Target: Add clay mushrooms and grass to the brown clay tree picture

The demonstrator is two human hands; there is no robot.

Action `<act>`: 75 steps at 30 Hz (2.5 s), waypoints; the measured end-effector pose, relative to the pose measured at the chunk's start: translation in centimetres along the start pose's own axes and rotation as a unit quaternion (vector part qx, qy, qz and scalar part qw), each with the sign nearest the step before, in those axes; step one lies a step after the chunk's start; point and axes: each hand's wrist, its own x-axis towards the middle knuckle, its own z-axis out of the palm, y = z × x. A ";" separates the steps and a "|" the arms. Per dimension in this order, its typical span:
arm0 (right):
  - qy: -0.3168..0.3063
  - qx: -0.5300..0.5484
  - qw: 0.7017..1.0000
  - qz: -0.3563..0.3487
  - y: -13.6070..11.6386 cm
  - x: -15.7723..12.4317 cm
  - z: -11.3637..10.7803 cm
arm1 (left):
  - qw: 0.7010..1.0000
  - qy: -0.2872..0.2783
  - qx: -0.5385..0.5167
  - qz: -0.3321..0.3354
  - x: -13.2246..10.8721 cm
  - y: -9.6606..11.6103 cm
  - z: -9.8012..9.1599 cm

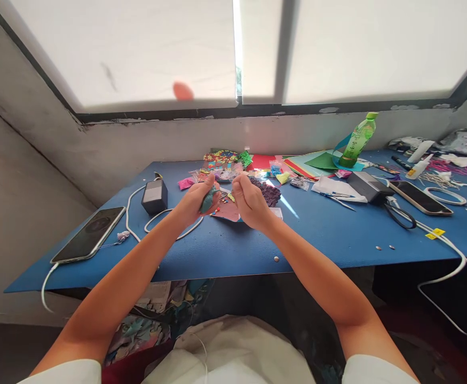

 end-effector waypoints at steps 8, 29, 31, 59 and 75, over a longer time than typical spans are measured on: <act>0.094 -0.023 0.995 0.002 0.1 0.3 -0.4 | 1.000 -0.016 -0.023 -0.010 -0.6 0.7 -0.1; -0.049 -0.039 0.998 -0.006 1.0 -0.1 0.1 | 0.999 -0.019 0.028 -0.016 -0.4 0.6 -0.1; -0.052 -0.046 0.997 -0.018 1.1 -0.1 0.1 | 0.999 -0.007 0.052 -0.001 -0.4 0.4 -0.1; -0.001 -0.133 0.977 -0.166 0.8 0.2 0.2 | 0.994 0.101 -0.004 0.038 -0.1 0.4 -0.4; -0.030 -0.301 0.926 -0.225 0.5 -1.1 1.5 | 0.951 0.176 -0.251 -0.047 0.2 0.1 0.6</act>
